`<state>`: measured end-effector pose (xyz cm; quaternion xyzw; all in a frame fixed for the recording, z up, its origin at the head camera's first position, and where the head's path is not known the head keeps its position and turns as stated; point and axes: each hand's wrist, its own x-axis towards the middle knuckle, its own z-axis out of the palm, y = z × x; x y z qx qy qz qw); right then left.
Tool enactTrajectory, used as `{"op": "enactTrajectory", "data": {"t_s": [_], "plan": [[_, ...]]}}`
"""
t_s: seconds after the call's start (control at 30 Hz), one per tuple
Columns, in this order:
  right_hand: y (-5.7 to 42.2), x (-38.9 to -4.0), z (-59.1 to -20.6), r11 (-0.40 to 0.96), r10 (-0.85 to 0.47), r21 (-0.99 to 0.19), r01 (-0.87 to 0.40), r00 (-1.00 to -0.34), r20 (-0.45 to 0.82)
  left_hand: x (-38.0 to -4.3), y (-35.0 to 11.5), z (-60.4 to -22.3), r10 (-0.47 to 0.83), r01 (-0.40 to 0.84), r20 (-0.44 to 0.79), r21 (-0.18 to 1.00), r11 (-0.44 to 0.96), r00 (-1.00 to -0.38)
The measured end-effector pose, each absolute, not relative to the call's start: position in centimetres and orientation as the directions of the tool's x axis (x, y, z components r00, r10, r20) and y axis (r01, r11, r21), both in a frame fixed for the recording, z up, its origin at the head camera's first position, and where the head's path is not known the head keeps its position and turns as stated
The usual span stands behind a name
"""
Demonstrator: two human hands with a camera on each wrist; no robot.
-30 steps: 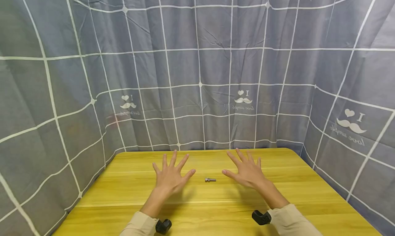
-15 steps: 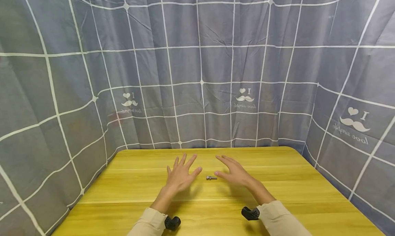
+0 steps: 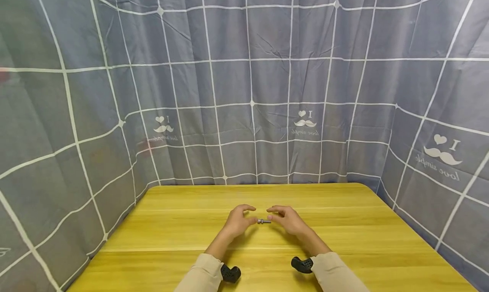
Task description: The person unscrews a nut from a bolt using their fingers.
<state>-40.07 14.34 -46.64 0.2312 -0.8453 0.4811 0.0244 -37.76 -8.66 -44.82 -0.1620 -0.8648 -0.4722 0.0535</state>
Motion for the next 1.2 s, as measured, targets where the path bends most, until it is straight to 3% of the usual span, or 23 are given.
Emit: {"op": "enactTrajectory", "data": {"t_s": [0.33, 0.57, 0.87, 1.2], "plan": [[13.6, -40.8, -47.6, 0.476, -0.298, -0.781, -0.404, -0.910, 0.289, -38.8, -8.3, -45.7, 0.193, 0.227, 0.155, 0.865, 0.447, -0.969], [13.2, -40.8, -47.5, 0.564, -0.273, -0.719, -0.406, -0.913, 0.302, -39.2, -7.7, -45.8, 0.192, 0.276, 0.206, 0.820, 0.501, -0.960], [12.8, -40.8, -47.8, 0.580, -0.251, -0.720, -0.381, -0.925, 0.287, -39.2, -7.4, -45.9, 0.199, 0.334, 0.268, 0.739, 0.586, -0.943], [12.7, -40.8, -47.5, 0.532, -0.208, -0.772, -0.348, -0.937, 0.279, -39.0, -7.5, -45.2, 0.215, 0.312, 0.231, 0.799, 0.515, -0.949]]}}
